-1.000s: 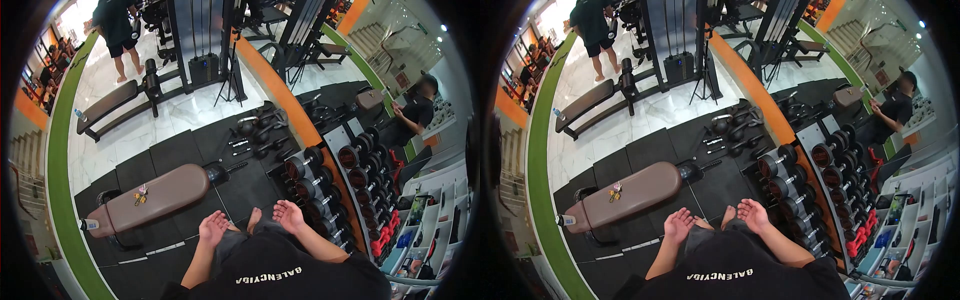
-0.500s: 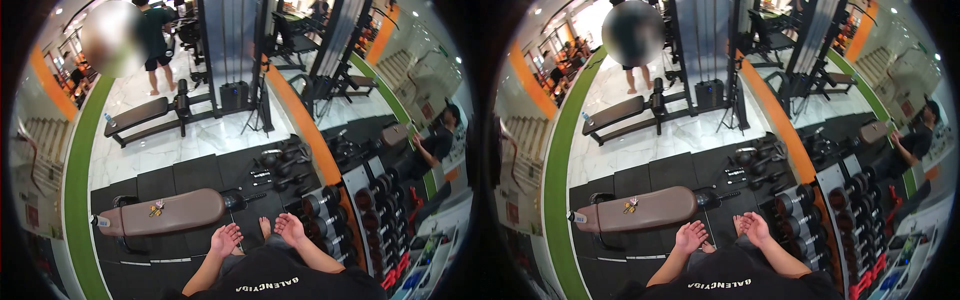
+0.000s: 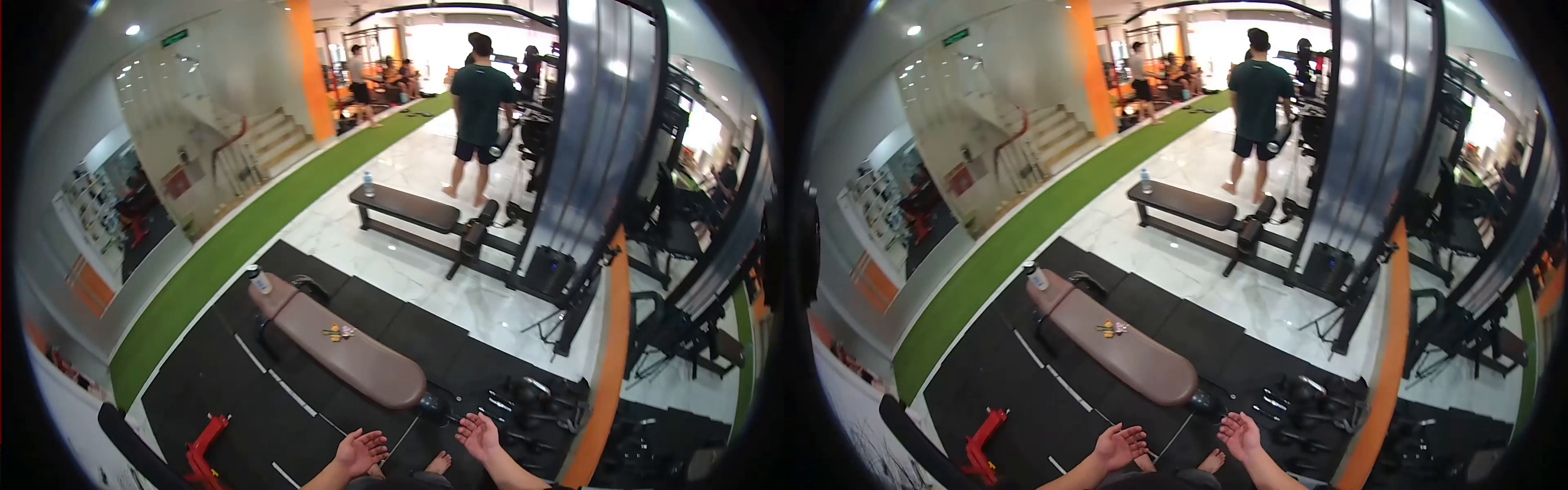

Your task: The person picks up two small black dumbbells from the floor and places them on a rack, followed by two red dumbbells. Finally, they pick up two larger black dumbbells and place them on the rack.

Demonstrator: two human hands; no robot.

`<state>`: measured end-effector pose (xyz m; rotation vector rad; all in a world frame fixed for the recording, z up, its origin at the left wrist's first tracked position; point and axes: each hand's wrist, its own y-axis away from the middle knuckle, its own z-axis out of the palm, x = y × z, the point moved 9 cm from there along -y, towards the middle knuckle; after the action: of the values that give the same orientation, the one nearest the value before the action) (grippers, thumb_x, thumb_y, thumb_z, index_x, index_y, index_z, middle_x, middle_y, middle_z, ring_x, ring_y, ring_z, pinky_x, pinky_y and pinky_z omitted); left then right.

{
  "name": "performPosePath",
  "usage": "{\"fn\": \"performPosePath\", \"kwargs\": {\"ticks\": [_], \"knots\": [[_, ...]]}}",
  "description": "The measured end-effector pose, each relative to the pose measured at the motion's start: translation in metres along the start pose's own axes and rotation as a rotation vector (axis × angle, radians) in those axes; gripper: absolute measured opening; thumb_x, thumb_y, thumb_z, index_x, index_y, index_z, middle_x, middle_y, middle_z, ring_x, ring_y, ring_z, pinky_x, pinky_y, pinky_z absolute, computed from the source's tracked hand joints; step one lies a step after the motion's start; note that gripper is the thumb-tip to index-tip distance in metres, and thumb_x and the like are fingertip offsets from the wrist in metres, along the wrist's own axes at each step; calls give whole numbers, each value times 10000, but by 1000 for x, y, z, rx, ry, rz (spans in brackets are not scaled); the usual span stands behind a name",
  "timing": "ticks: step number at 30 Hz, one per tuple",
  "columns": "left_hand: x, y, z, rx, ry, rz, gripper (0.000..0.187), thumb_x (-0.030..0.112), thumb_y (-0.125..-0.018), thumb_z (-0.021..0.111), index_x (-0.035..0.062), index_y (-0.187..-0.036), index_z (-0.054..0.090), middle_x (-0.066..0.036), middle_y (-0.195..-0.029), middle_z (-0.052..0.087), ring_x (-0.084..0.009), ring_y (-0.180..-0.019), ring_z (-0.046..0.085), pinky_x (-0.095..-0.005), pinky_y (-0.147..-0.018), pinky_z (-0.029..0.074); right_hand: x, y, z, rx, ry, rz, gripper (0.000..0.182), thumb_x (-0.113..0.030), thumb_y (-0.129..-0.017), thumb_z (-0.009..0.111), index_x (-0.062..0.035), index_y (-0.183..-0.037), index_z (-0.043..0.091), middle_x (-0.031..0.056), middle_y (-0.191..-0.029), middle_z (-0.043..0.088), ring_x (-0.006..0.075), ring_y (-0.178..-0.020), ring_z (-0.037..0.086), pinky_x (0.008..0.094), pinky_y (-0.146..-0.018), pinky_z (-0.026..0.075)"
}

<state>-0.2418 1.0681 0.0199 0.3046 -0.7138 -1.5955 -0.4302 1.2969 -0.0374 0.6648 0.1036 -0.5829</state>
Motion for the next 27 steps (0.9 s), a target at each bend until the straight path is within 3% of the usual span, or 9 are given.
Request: {"fn": "performPosePath", "kwargs": {"ticks": [5, 11, 14, 21, 27], "knots": [[18, 59, -28, 83, 91, 231, 494, 387, -950, 393, -5, -1158, 609, -180, -1105, 665, -359, -1006, 623, -533, -990, 434, 18, -49, 72, -113, 125, 112, 316, -370, -921, 551, -87, -1008, 664, 98, -938, 707, 271, -832, 655, 463, -811, 503], [42, 123, -50, 217, 164, 445, 465, 398, -924, 431, 16, -1092, 636, -162, -1020, 674, -352, -924, 619, -527, -952, 444, 102, -53, 166, -345, 195, 271, 308, -346, -942, 534, -81, -1048, 650, 103, -974, 698, 253, -872, 652, 429, -836, 505], [55, 141, -62, -54, 201, 464, 461, 418, -933, 489, 53, -1195, 594, -108, -1016, 672, -310, -952, 624, -494, -962, 449, 150, -47, 181, -391, 241, 361, 302, -339, -952, 531, -81, -1061, 643, 103, -992, 693, 241, -883, 649, 411, -830, 510], [83, 204, -145, 21, 374, 519, 451, 398, -936, 493, 44, -1201, 580, -118, -1061, 658, -318, -942, 617, -499, -965, 445, 255, -20, 179, -334, 382, 480, 314, -319, -957, 515, -62, -1090, 635, 109, -1029, 692, 248, -895, 654, 418, -854, 502], [112, 247, -228, -187, 441, 477, 436, 375, -925, 500, 44, -1180, 622, -119, -1131, 666, -323, -1022, 610, -514, -1013, 403, 320, -16, 193, -252, 470, 426, 304, -331, -968, 509, -73, -1069, 633, 106, -1003, 695, 229, -850, 657, 390, -790, 513]]}}
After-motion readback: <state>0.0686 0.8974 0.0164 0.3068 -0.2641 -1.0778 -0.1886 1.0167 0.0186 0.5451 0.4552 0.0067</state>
